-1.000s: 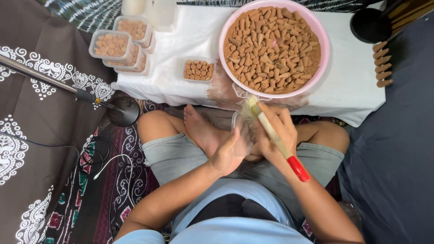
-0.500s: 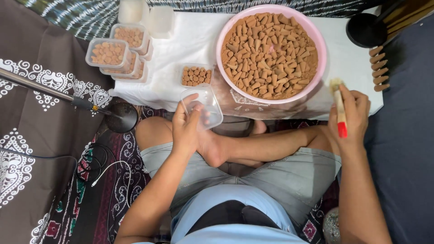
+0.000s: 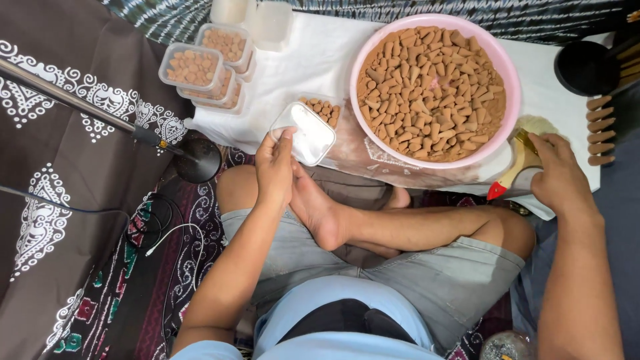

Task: The person picks up small brown conical objects from a large bowl and places them into smaller clear plastic containers. The person then uses a brush to clean the containers and organizes them on a white surface.

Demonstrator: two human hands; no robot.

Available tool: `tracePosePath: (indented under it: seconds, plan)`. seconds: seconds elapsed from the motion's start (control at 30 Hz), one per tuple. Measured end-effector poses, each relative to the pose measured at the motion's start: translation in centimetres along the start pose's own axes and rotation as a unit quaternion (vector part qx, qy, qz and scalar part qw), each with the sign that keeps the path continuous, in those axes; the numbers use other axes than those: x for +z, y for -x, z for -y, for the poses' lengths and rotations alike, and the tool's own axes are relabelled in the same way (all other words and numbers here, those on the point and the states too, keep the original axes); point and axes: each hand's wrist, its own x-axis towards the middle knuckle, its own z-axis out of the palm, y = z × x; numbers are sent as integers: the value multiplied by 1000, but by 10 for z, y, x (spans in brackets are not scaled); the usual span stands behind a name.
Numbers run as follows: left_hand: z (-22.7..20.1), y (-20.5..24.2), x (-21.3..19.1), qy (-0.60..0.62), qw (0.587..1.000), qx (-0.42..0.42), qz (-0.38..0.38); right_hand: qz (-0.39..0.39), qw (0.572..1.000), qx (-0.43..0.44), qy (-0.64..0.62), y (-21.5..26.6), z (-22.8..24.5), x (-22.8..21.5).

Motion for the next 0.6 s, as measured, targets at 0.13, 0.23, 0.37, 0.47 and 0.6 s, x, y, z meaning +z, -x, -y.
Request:
tracePosePath:
  seconds: [0.13, 0.23, 0.37, 0.47, 0.6]
  plan:
    - [3, -12, -3, -40, 998, 40, 13, -150, 984, -69, 66, -3, 56, -21]
    - [-11, -19, -4, -86, 987, 48, 127, -241, 962, -128, -24, -21, 142, -45]
    - [-42, -26, 9, -372, 884, 112, 261, -140, 923, -248, -259, -50, 251, -48]
    - [-55, -41, 14, -411, 856, 149, 277, -21, 894, -264, -362, -75, 305, -27]
    - [-56, -72, 3, -423, 852, 202, 232, 23, 875, -174, -451, -107, 323, 34]
